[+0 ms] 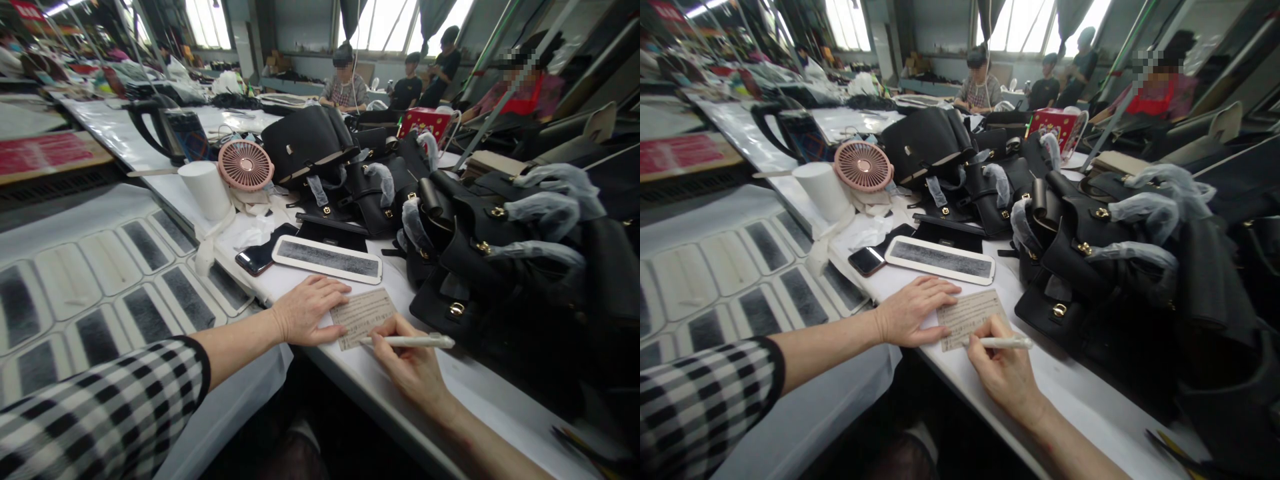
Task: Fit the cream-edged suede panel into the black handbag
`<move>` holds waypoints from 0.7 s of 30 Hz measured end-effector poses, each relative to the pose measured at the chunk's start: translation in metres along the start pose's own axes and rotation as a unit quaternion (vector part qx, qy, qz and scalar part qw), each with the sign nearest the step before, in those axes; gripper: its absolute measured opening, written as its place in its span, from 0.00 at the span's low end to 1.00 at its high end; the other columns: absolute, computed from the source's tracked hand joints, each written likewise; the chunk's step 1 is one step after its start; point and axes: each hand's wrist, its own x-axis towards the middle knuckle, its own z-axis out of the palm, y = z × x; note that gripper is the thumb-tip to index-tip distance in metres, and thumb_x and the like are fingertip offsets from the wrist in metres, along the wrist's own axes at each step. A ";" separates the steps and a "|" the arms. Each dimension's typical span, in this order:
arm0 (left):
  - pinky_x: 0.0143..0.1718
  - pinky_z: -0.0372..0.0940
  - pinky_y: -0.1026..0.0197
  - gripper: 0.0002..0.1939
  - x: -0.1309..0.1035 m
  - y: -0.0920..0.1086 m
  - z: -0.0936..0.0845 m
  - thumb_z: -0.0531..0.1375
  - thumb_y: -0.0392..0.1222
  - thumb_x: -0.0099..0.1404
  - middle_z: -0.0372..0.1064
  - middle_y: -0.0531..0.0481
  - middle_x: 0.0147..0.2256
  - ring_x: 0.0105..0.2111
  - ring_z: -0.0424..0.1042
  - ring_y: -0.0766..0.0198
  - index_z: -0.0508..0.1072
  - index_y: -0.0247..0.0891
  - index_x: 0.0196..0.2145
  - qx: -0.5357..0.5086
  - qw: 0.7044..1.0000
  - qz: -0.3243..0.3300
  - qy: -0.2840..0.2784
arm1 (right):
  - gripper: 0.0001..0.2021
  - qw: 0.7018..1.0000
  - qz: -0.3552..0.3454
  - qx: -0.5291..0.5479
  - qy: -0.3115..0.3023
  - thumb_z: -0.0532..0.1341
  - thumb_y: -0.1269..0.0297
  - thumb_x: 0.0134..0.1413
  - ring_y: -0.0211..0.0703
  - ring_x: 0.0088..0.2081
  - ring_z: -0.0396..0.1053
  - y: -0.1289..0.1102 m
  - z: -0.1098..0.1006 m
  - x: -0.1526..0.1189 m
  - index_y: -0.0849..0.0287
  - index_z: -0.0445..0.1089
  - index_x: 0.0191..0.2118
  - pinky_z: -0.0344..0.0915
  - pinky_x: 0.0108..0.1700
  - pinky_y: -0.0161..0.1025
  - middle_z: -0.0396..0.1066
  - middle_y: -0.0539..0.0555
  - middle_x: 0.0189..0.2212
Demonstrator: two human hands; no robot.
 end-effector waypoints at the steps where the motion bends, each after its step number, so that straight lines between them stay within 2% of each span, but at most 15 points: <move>1: 0.61 0.53 0.48 0.25 0.000 0.000 0.000 0.56 0.58 0.64 0.64 0.44 0.59 0.60 0.61 0.53 0.66 0.38 0.52 0.000 1.000 0.000 0.000 | 0.10 1.000 0.000 0.001 -0.002 0.57 0.66 0.62 0.35 0.25 0.59 0.000 0.000 0.000 0.57 0.61 0.28 0.54 0.28 0.35 0.61 0.46 0.22; 21: 0.61 0.54 0.48 0.25 0.000 0.000 -0.001 0.55 0.59 0.65 0.63 0.45 0.59 0.59 0.62 0.55 0.66 0.38 0.51 0.009 1.000 -0.004 -0.004 | 0.10 1.000 0.002 -0.009 0.012 0.58 0.67 0.61 0.34 0.24 0.57 0.000 0.001 0.001 0.58 0.61 0.27 0.53 0.27 0.35 0.59 0.45 0.22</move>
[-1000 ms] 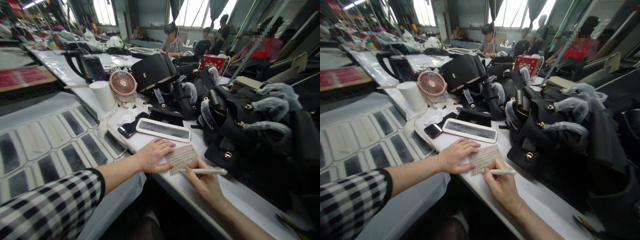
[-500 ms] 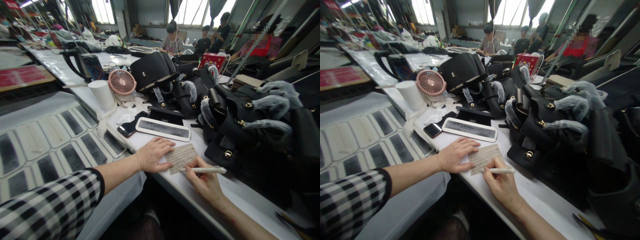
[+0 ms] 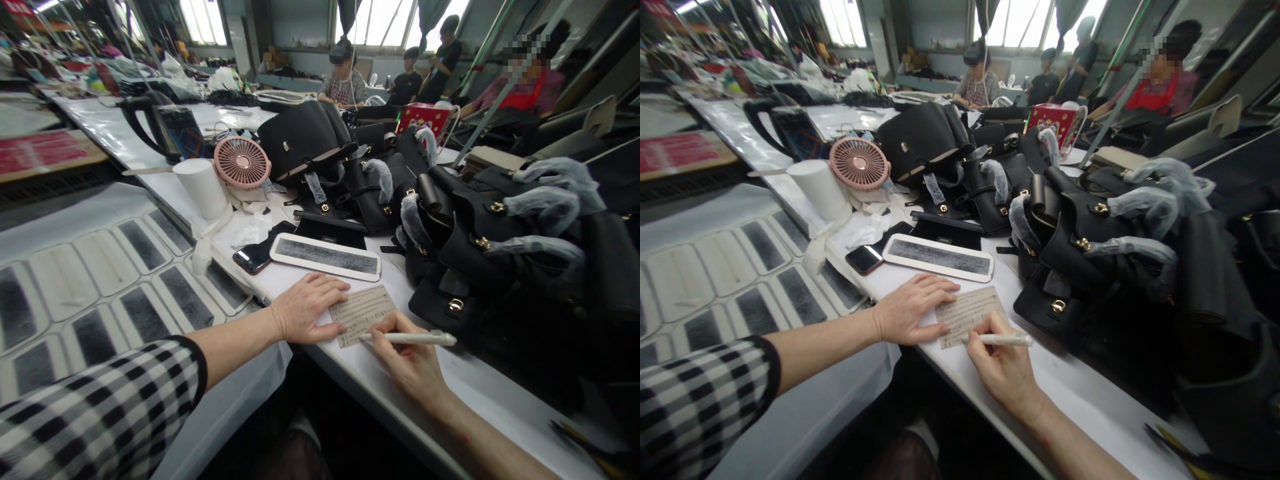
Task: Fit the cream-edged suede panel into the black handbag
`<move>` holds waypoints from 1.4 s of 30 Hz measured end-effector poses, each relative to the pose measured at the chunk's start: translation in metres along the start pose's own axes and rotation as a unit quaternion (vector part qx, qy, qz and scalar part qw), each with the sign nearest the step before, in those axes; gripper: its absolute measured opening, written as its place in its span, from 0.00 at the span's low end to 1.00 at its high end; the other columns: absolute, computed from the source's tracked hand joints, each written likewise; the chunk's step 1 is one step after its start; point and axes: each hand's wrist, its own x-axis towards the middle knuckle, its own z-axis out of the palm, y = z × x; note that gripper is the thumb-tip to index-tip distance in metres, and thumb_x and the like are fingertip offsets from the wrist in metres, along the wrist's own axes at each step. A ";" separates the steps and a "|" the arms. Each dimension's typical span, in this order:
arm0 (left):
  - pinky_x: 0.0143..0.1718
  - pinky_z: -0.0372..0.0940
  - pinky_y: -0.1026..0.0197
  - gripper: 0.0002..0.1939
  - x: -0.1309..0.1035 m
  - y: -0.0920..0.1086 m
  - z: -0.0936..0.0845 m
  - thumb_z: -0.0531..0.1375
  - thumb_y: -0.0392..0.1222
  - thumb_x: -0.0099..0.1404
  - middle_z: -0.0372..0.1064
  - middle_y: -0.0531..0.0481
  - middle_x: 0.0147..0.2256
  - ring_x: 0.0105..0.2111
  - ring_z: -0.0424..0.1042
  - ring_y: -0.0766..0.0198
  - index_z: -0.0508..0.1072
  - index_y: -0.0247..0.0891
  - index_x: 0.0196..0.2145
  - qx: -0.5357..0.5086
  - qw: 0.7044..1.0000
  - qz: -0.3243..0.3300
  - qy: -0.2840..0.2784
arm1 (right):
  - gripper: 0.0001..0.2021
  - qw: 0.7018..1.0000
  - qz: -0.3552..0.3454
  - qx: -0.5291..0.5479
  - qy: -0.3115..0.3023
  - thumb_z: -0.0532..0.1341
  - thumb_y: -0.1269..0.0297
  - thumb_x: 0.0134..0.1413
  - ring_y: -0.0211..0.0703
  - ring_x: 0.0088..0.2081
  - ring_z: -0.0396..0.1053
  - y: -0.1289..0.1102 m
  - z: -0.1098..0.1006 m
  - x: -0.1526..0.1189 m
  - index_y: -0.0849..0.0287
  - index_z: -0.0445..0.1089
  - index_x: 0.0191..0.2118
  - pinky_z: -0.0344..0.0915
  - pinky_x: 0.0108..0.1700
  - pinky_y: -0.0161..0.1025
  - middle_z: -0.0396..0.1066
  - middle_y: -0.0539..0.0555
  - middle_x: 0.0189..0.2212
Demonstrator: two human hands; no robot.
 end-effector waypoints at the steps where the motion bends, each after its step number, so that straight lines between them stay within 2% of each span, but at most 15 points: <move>1: 0.61 0.54 0.48 0.25 0.000 0.000 0.000 0.55 0.59 0.65 0.63 0.45 0.60 0.59 0.62 0.55 0.66 0.38 0.51 0.000 1.000 -0.001 -0.001 | 0.10 1.000 -0.003 -0.001 0.000 0.58 0.67 0.61 0.33 0.24 0.57 0.000 0.000 0.000 0.58 0.61 0.27 0.53 0.27 0.35 0.59 0.45 0.22; 5: 0.62 0.53 0.48 0.26 -0.001 0.001 0.000 0.55 0.60 0.65 0.63 0.46 0.60 0.60 0.61 0.55 0.66 0.39 0.52 0.002 1.000 -0.002 -0.007 | 0.10 1.000 -0.021 -0.009 0.002 0.57 0.68 0.60 0.33 0.23 0.57 -0.001 -0.001 0.000 0.58 0.62 0.27 0.53 0.27 0.34 0.61 0.45 0.21; 13: 0.62 0.53 0.48 0.26 0.000 0.000 0.000 0.55 0.59 0.65 0.63 0.45 0.59 0.60 0.61 0.56 0.66 0.38 0.52 0.001 1.000 0.004 -0.002 | 0.11 1.000 0.006 0.016 0.005 0.57 0.66 0.61 0.34 0.23 0.57 -0.002 -0.001 0.000 0.57 0.60 0.26 0.53 0.26 0.34 0.58 0.45 0.21; 42: 0.62 0.53 0.48 0.25 0.000 0.001 -0.001 0.56 0.58 0.64 0.64 0.44 0.59 0.59 0.62 0.54 0.66 0.38 0.51 -0.006 1.000 0.003 -0.005 | 0.11 1.000 0.000 0.009 -0.006 0.58 0.68 0.61 0.34 0.24 0.57 0.001 0.000 -0.002 0.57 0.60 0.27 0.53 0.27 0.35 0.60 0.45 0.22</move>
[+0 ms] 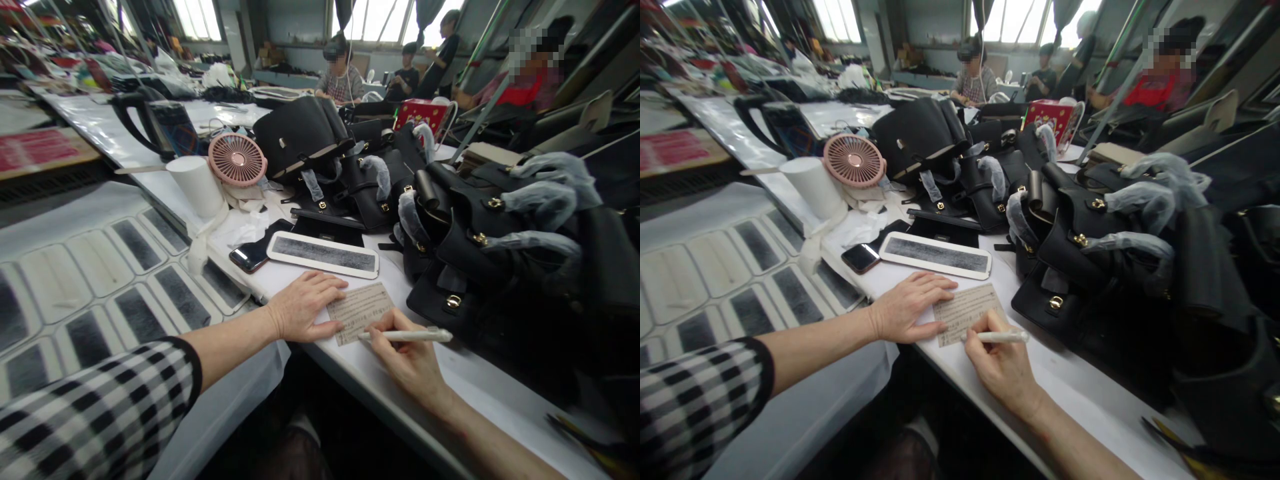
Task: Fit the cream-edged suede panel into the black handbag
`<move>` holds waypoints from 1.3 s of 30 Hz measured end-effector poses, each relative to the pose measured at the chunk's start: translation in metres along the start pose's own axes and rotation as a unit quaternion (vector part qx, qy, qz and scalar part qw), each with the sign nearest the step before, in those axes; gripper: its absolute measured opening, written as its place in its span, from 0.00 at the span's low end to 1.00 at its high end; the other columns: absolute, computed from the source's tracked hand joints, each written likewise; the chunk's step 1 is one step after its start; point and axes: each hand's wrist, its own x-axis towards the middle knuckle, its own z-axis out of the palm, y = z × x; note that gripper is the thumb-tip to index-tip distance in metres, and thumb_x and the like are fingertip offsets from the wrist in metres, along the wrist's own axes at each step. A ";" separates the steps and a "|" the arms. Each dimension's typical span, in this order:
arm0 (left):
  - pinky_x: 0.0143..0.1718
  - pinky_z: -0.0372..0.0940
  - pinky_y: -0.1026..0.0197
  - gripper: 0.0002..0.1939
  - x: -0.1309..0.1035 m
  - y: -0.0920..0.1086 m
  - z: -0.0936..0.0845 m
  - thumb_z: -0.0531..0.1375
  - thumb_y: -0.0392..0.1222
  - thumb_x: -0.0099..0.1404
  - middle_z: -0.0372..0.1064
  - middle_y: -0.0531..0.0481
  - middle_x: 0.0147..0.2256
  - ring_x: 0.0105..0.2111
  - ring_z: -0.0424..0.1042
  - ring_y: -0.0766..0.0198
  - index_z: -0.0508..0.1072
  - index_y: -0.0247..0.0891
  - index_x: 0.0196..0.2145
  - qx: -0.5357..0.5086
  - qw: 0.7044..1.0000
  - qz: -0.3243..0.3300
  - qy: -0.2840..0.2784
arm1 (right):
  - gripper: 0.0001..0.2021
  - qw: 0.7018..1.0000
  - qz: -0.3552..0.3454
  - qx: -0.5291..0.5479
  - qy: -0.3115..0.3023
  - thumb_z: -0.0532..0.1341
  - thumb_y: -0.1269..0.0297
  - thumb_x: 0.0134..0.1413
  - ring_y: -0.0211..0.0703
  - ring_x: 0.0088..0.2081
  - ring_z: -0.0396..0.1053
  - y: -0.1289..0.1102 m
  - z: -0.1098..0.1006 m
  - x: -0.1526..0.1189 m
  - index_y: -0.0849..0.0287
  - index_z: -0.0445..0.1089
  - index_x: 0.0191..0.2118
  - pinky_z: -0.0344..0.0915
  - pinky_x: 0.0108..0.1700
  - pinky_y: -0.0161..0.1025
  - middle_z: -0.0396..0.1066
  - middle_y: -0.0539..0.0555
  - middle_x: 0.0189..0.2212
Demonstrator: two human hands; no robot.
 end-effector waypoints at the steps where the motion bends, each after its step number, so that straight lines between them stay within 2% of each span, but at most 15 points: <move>1: 0.61 0.54 0.48 0.25 0.000 0.000 0.000 0.56 0.57 0.64 0.64 0.44 0.59 0.59 0.62 0.54 0.66 0.38 0.51 -0.001 1.000 0.000 0.002 | 0.11 1.000 0.000 0.001 0.001 0.58 0.68 0.61 0.34 0.24 0.57 0.000 0.000 0.000 0.57 0.59 0.27 0.53 0.27 0.35 0.59 0.45 0.22; 30: 0.61 0.54 0.48 0.25 0.001 0.000 0.000 0.57 0.57 0.64 0.64 0.44 0.59 0.59 0.62 0.54 0.66 0.38 0.51 -0.005 1.000 0.006 0.005 | 0.11 1.000 0.021 0.012 0.016 0.58 0.66 0.61 0.35 0.24 0.57 -0.001 -0.001 -0.001 0.57 0.60 0.26 0.53 0.26 0.35 0.58 0.45 0.21; 37: 0.61 0.53 0.48 0.25 0.001 0.000 -0.001 0.57 0.57 0.64 0.64 0.45 0.59 0.60 0.61 0.55 0.66 0.39 0.52 -0.009 1.000 0.002 0.003 | 0.12 0.997 0.032 0.040 0.049 0.59 0.65 0.60 0.34 0.22 0.57 -0.002 -0.002 0.002 0.57 0.61 0.25 0.53 0.25 0.34 0.58 0.44 0.20; 39: 0.61 0.53 0.48 0.24 0.001 0.002 -0.003 0.57 0.57 0.64 0.64 0.45 0.59 0.60 0.61 0.55 0.65 0.39 0.52 -0.010 1.000 0.002 0.001 | 0.11 0.995 0.046 0.063 0.057 0.59 0.63 0.61 0.35 0.23 0.60 -0.003 -0.003 0.002 0.57 0.63 0.27 0.56 0.26 0.34 0.61 0.45 0.21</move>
